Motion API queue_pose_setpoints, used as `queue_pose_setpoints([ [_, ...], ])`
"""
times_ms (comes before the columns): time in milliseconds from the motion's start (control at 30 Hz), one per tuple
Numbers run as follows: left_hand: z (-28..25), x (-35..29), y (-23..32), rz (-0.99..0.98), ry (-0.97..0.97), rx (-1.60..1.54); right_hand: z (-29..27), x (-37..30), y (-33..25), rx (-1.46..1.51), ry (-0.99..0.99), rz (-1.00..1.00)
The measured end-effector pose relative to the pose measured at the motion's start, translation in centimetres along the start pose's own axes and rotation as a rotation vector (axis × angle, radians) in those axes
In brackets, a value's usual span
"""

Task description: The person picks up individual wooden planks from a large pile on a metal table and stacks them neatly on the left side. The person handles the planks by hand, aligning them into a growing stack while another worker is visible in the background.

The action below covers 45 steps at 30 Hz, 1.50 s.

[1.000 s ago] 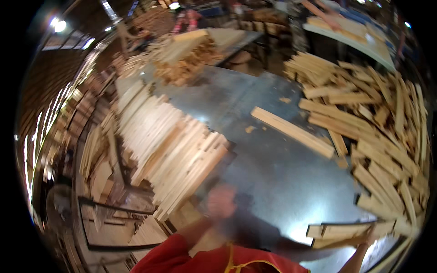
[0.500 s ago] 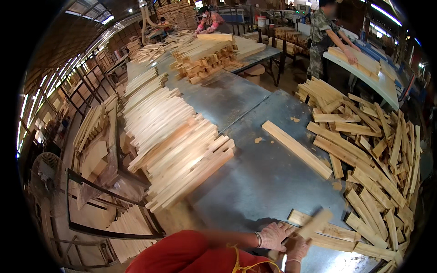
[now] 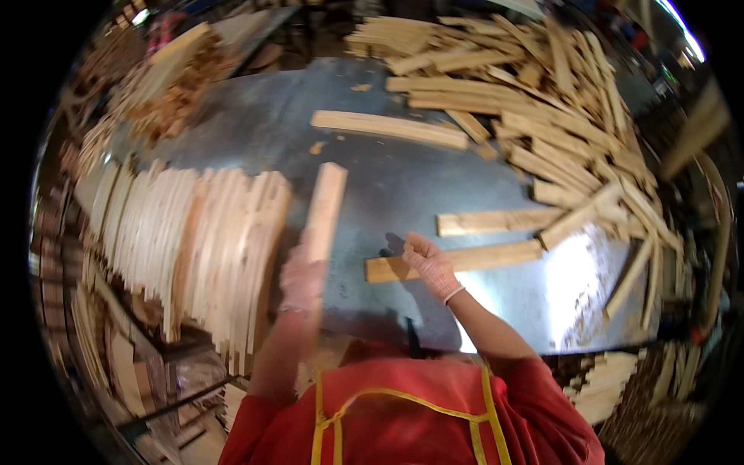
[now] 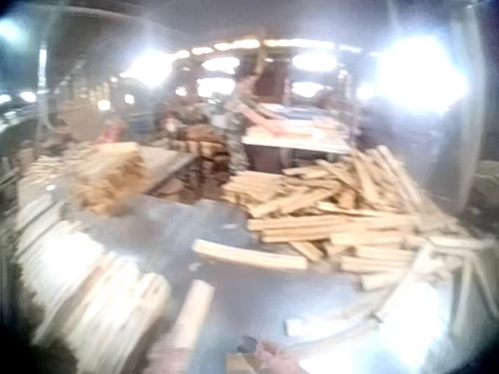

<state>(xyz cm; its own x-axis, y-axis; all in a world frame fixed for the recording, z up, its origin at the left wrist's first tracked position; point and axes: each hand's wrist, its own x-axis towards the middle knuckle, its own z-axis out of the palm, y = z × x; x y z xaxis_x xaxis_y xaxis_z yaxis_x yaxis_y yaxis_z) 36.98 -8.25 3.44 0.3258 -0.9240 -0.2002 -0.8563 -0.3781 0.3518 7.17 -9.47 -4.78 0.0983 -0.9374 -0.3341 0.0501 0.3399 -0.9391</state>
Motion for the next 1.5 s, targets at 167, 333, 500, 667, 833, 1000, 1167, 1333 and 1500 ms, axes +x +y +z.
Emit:
queue_pose_setpoints([
  [167,3.5,2.6,-21.2,0.302,0.379,0.519,-13.0,0.3,4.0,-0.339,0.279,-0.153],
  [333,3.8,0.2,-7.8,0.224,0.262,0.586,-29.5,-0.9,-2.6,-0.854,0.869,-0.184],
  [500,11.3,-4.4,9.2,0.763,-0.086,0.327,-39.2,0.4,-4.5,-0.822,1.091,0.316],
  [667,15.8,-2.6,16.9,0.918,-0.207,0.306,-40.0,1.1,-5.6,-0.44,1.054,0.085],
  [833,15.3,0.8,25.2,1.068,-0.181,0.255,-40.2,-4.8,-5.9,0.726,0.407,-0.375],
  [1000,18.4,2.7,31.0,1.008,-0.163,0.436,-35.5,-8.6,-8.5,0.793,0.408,-0.244],
  [1167,13.5,1.9,25.5,0.951,-0.389,0.422,-31.9,-8.2,-6.0,0.728,0.447,-0.199],
  [1333,5.4,-0.8,9.0,0.387,-0.717,-0.064,-20.4,-8.2,-3.2,0.288,0.413,0.15],
  [1500,3.9,-5.5,-3.4,-0.026,-0.954,-0.697,-4.5,-7.9,3.2,-0.193,-0.054,0.3],
])
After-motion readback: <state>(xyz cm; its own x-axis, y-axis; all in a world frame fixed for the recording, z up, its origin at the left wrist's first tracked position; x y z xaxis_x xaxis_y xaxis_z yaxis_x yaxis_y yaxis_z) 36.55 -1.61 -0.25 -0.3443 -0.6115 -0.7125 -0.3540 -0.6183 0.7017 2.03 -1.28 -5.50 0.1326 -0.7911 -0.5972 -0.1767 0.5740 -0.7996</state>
